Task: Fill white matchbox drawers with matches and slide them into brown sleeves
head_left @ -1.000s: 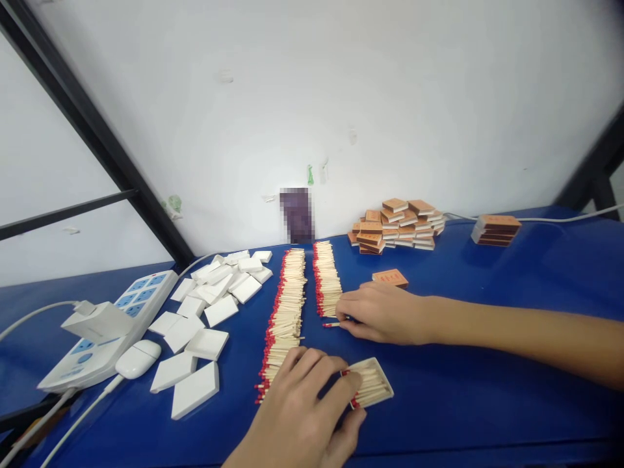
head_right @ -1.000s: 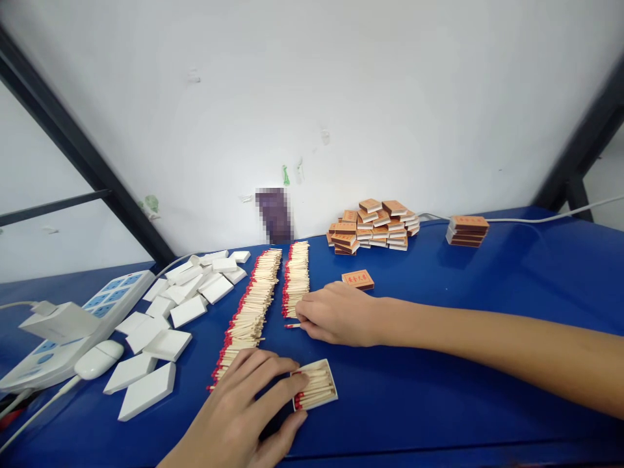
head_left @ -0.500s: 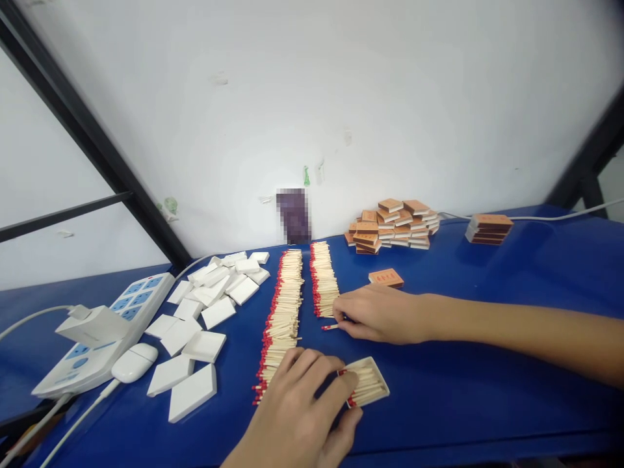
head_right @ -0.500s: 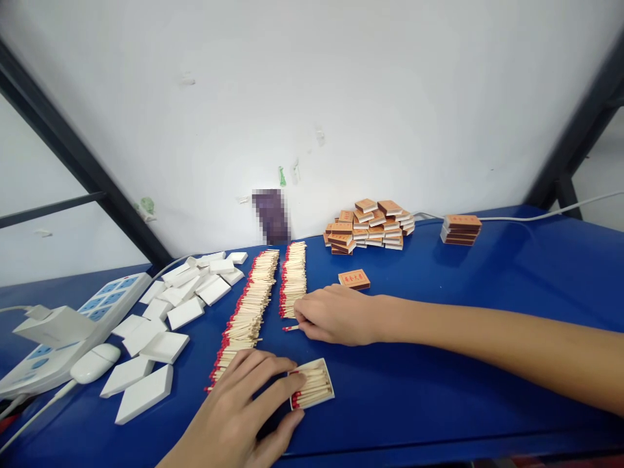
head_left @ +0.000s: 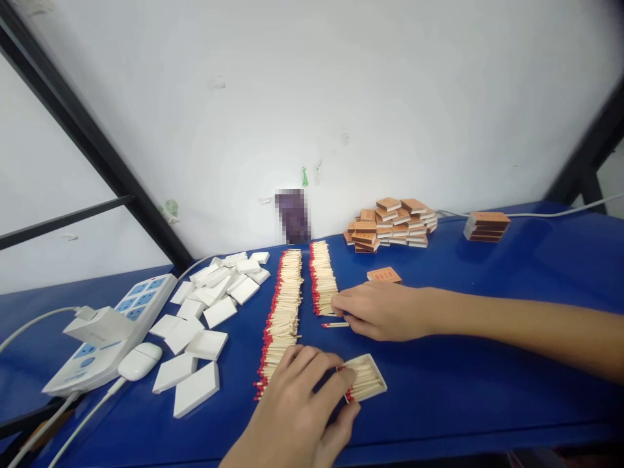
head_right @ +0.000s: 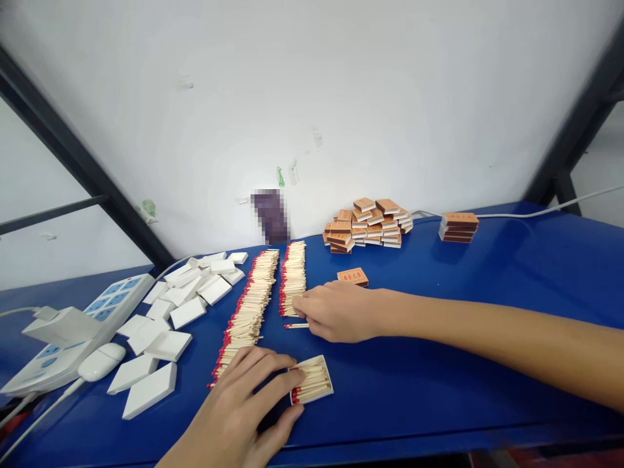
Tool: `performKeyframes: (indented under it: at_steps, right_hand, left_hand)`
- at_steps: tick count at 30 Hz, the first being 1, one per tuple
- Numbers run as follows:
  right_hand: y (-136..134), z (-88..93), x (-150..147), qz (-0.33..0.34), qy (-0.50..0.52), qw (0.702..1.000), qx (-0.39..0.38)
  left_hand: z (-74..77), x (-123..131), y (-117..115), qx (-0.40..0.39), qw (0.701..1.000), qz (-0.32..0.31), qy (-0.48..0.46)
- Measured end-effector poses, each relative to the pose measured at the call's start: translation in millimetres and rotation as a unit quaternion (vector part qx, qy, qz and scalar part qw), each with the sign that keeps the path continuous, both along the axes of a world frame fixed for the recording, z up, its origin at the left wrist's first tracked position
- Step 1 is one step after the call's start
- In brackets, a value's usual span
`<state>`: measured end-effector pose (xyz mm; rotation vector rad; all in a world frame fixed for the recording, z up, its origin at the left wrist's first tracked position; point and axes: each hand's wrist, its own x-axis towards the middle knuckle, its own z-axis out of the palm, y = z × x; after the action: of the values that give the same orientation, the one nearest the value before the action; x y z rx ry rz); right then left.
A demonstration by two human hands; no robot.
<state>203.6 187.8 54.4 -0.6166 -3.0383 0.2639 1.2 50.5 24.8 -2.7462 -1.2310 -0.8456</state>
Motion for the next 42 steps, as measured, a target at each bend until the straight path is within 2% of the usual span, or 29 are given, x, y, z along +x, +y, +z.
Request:
performKeyframes:
  at_steps: [5,15,18,23,36,42]
  right_hand:
    - [2.5,-3.6,-1.0,0.023,0.017,1.0,-0.01]
    - [-1.3,-20.3,-8.7,0.021,0.042,0.998,0.036]
    - [-1.4,-29.2,-9.1,0.008,0.085,0.996,0.035]
    - [-1.0,-39.6,-10.3,-0.006,0.169,0.986,-0.011]
    - [2.0,-44.2,-9.8,0.002,0.188,0.981,-0.046]
    - [2.3,-37.5,-11.4,-0.028,0.181,0.98,-0.08]
  left_hand:
    - [0.6,0.2,-0.5,-0.003,1.0,0.0,0.001]
    - [-5.4,-1.5,0.4,0.02,1.0,-0.007,0.014]
    - [-6.3,-1.7,0.1,0.021,1.0,-0.004,0.018]
    - [-5.7,-2.8,-1.5,0.006,1.0,-0.002,0.025]
    - [-2.4,-0.8,-2.6,0.0,1.0,0.003,0.02]
    - [-3.6,-0.5,-0.1,-0.002,1.0,-0.006,0.013]
